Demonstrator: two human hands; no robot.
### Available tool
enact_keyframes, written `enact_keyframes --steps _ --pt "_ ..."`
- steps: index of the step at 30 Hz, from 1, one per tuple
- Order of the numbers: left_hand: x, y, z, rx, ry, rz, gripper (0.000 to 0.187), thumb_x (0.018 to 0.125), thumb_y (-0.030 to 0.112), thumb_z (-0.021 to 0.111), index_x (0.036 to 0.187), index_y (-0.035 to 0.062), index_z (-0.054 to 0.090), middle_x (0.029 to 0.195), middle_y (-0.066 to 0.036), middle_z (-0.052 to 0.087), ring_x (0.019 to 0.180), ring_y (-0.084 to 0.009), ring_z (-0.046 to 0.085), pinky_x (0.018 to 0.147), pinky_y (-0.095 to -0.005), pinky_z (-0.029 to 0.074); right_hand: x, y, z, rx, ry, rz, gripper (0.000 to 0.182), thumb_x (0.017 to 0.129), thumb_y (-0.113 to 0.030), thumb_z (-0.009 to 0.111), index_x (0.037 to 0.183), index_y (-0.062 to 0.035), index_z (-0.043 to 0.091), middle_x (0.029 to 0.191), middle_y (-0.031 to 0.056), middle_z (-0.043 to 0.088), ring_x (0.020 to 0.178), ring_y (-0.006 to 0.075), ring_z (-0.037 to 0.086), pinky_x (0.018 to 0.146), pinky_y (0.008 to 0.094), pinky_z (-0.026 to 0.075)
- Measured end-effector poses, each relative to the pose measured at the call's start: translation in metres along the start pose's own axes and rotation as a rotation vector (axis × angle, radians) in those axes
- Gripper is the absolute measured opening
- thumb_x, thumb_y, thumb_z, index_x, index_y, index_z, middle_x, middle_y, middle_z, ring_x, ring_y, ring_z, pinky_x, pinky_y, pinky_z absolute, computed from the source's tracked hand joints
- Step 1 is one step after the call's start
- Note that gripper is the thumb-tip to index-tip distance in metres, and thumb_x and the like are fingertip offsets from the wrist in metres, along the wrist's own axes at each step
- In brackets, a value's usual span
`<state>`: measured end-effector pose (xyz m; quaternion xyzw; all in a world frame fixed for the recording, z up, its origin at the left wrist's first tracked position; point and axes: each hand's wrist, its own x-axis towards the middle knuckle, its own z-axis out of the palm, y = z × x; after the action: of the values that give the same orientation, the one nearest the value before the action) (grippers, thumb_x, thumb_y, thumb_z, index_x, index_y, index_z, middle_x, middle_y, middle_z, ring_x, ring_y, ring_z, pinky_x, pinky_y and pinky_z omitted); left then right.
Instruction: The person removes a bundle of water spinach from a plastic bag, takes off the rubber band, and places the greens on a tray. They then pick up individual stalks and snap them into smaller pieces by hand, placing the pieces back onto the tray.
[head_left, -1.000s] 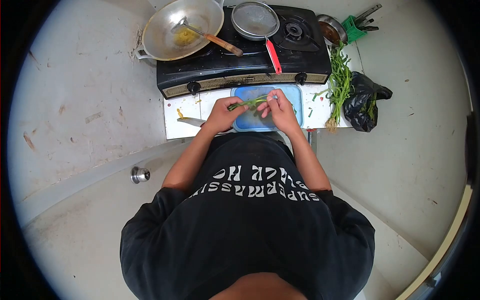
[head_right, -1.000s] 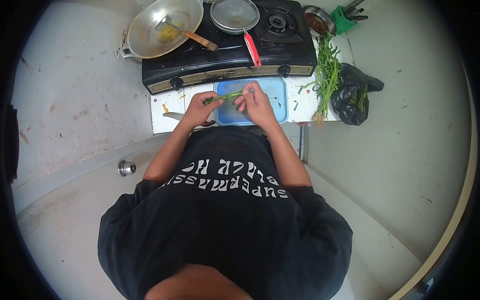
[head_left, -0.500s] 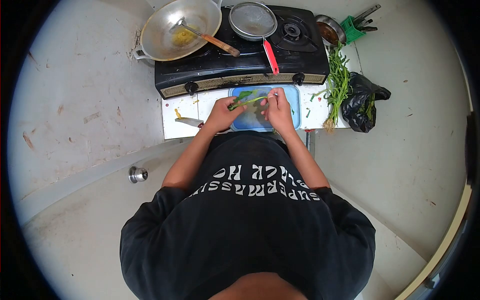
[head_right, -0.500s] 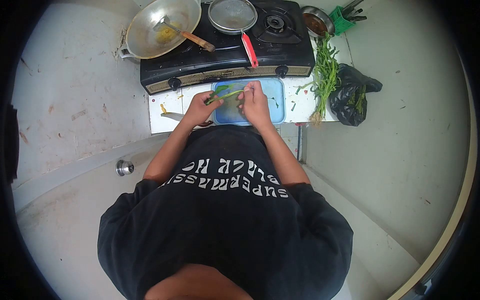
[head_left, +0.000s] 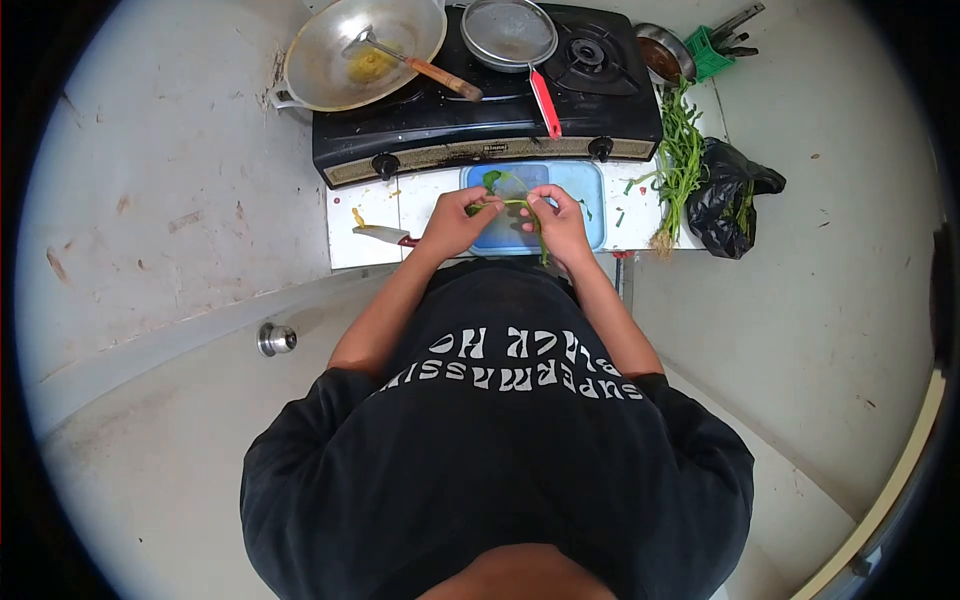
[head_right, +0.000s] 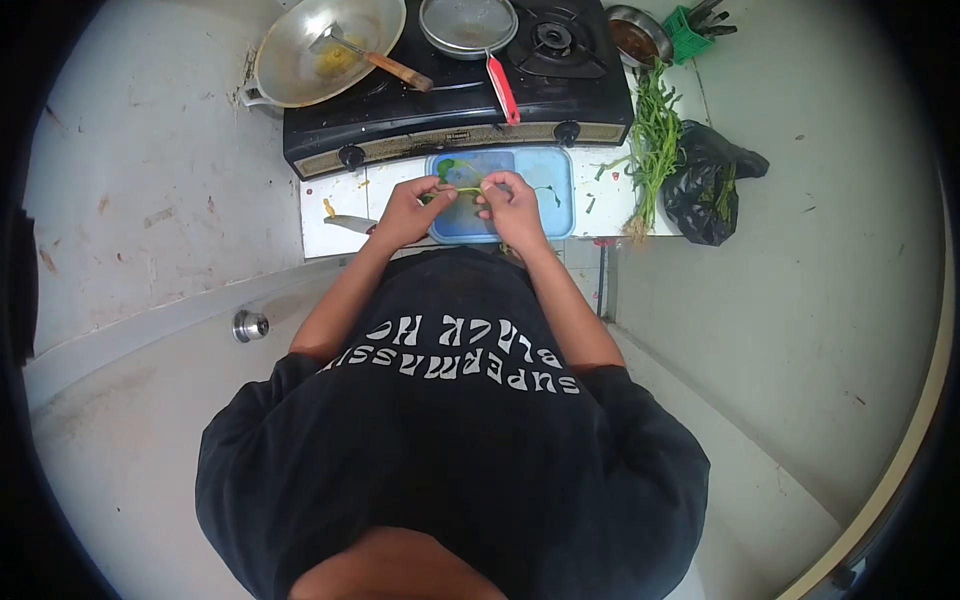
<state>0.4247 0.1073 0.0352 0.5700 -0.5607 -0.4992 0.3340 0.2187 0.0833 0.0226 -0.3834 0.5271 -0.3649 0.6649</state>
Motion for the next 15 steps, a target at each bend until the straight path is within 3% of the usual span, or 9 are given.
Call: enact_keyframes --steps 2,6,8,9,12,14,15 --pt "-0.005 -0.001 0.004 -0.041 0.037 0.125 0.018 0.094 0.017 0.071 0.096 -0.0011 0.072 0.083 -0.003 0.071 0.079 -0.0092 0.06 0.076 -0.0286 0.049 0.005 0.012 -0.001 -0.035 0.009 -0.034 0.012 0.102 -0.015 0.061 0.107 -0.0039 0.065 0.096 0.0034 0.068 0.086 0.012 0.066 0.073 0.0276 0.054" --pt "-0.013 -0.003 0.005 0.084 0.039 0.127 0.02 0.094 0.021 0.07 0.098 0.0015 0.073 0.085 -0.008 0.074 0.075 -0.0116 0.064 0.072 -0.0286 0.051 0.018 0.034 -0.016 -0.061 0.167 -0.159 0.013 0.101 -0.015 0.059 0.106 -0.0048 0.065 0.096 0.0033 0.068 0.084 0.0118 0.063 0.076 0.0268 0.05" --pt "-0.017 -0.006 0.001 0.096 0.043 0.148 0.02 0.094 0.021 0.07 0.1 0.0021 0.073 0.083 -0.008 0.073 0.073 -0.0129 0.066 0.069 -0.0293 0.051 0.03 0.042 -0.052 -0.291 0.37 -0.234 0.023 0.099 -0.017 0.06 0.114 -0.0002 0.063 0.088 0.0081 0.069 0.088 0.0187 0.066 0.084 0.0317 0.05" --pt "-0.018 -0.01 0.001 0.099 0.044 0.144 0.02 0.094 0.021 0.07 0.1 0.0021 0.073 0.083 -0.008 0.073 0.073 -0.0129 0.066 0.069 -0.0293 0.051 0.032 0.045 -0.064 -0.288 0.366 -0.231 0.023 0.099 -0.017 0.06 0.114 -0.0002 0.063 0.088 0.0081 0.069 0.088 0.0187 0.066 0.084 0.0317 0.05" --pt "-0.018 -0.015 0.005 0.001 0.051 0.099 0.021 0.096 0.021 0.068 0.101 0.0013 0.073 0.083 -0.007 0.073 0.072 -0.0115 0.066 0.068 -0.0282 0.051 0.028 0.052 -0.082 -0.524 0.325 -0.124 0.031 0.094 -0.016 0.063 0.12 0.0003 0.062 0.103 0.0146 0.069 0.101 0.025 0.065 0.092 0.036 0.049" --pt "-0.019 -0.008 0.002 -0.132 -0.059 -0.133 0.02 0.1 0.016 0.063 0.108 -0.0008 0.072 0.084 -0.003 0.071 0.079 -0.0075 0.062 0.074 -0.0248 0.049 0.019 0.061 -0.079 -1.13 0.544 -0.247 0.039 0.09 -0.015 0.065 0.127 -0.001 0.061 0.125 0.0199 0.064 0.118 0.0327 0.058 0.102 0.0427 0.046" --pt "-0.018 -0.008 -0.001 -0.131 -0.056 -0.134 0.02 0.1 0.016 0.063 0.108 -0.0008 0.072 0.084 -0.003 0.071 0.079 -0.0075 0.062 0.074 -0.0248 0.049 0.002 0.034 -0.061 -1.028 0.444 -0.207 0.046 0.088 -0.012 0.066 0.132 -0.003 0.059 0.14 0.0209 0.055 0.131 0.037 0.049 0.108 0.0473 0.043"
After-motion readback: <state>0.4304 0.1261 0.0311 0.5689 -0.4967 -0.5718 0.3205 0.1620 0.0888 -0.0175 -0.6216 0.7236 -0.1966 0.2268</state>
